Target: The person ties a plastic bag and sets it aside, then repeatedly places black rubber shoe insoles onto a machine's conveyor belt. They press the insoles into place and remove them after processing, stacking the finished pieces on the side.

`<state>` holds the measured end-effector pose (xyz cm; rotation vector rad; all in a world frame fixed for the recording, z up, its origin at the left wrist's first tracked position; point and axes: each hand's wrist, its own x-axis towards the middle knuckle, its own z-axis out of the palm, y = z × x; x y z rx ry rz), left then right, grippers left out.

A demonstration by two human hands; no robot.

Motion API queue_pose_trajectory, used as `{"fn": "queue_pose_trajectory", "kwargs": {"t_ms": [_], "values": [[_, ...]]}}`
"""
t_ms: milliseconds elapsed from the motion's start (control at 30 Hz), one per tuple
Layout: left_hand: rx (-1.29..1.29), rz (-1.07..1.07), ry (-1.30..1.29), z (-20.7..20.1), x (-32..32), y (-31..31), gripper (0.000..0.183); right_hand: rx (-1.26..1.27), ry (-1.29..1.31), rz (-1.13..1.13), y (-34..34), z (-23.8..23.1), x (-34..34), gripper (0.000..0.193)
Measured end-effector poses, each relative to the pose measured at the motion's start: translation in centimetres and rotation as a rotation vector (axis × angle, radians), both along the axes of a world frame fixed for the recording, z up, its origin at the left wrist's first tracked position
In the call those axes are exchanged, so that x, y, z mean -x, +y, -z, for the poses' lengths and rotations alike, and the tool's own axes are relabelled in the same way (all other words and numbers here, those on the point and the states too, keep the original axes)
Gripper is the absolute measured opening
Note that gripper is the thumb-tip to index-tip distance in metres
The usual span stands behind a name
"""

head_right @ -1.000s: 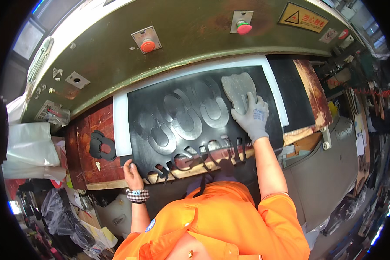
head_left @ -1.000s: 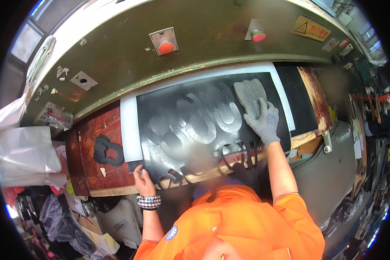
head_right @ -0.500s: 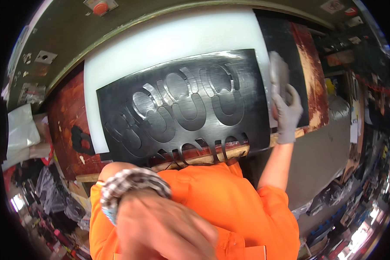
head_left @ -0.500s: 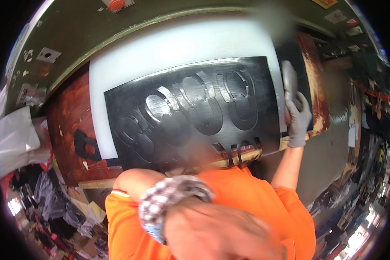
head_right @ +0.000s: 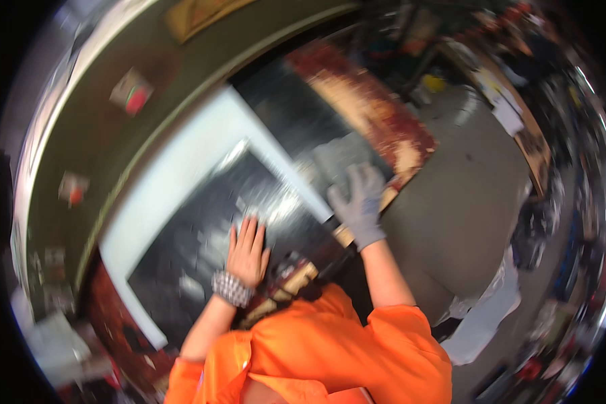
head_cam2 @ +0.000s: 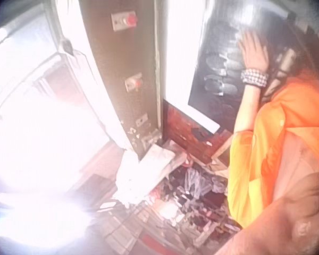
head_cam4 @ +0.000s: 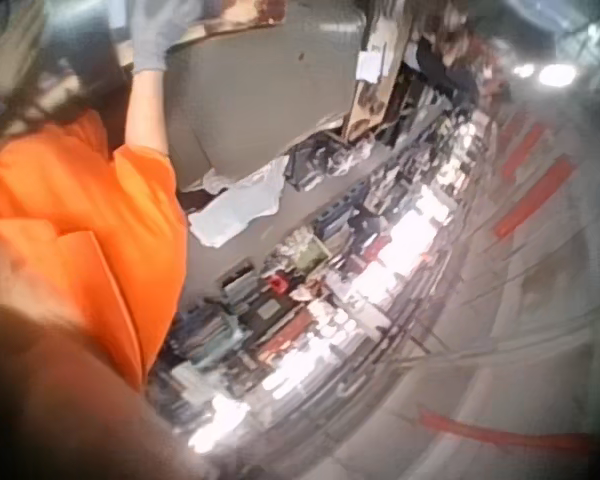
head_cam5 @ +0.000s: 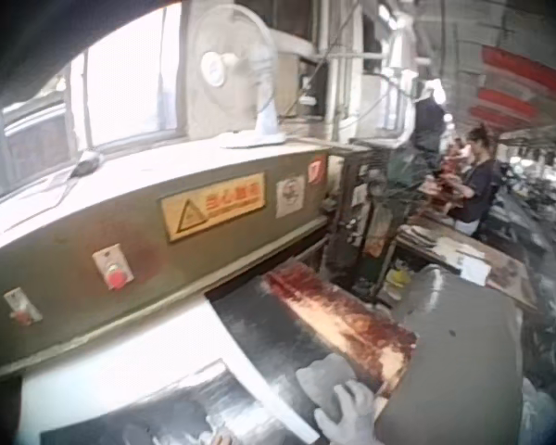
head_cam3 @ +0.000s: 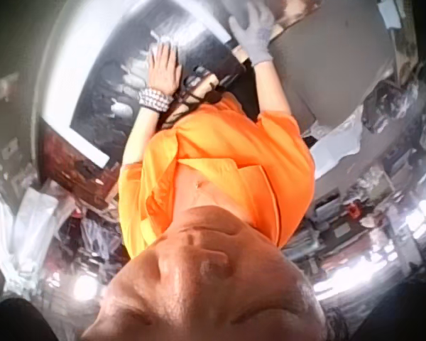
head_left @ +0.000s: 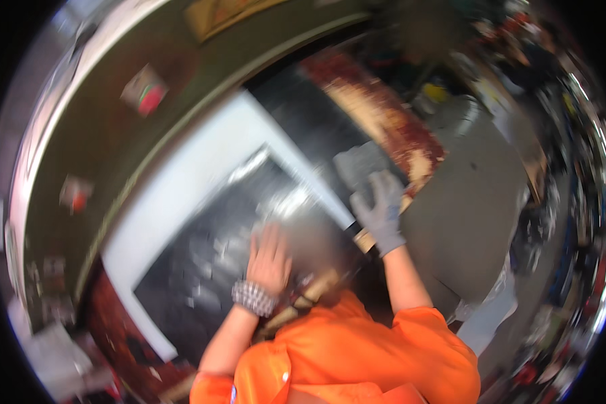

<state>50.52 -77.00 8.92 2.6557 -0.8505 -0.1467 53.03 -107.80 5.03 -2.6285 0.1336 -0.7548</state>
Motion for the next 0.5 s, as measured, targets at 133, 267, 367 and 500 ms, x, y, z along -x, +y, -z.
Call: {"fn": "queue_pose_trajectory", "kwargs": {"t_ms": [133, 267, 367, 500], "values": [[-0.011, 0.002, -0.042, 1.8, 1.5, -0.2, 0.059, -0.197, -0.044, -0.029, 2.2, -1.3, 0.7, 0.054], [-0.12, -0.038, -0.103, 2.4, 4.0, -1.6, 0.061, -0.362, 0.046, -0.11, 4.5, -1.7, 1.6, 0.051], [-0.152, -0.006, -0.101, 3.0, 5.3, -1.9, 0.063, -0.374, -0.077, -0.146, 6.3, -1.7, 2.2, 0.049], [-0.168, 0.009, -0.168, 3.1, 6.0, -2.5, 0.064, -0.384, -0.098, -0.191, 7.8, -2.8, 3.2, 0.044]]}}
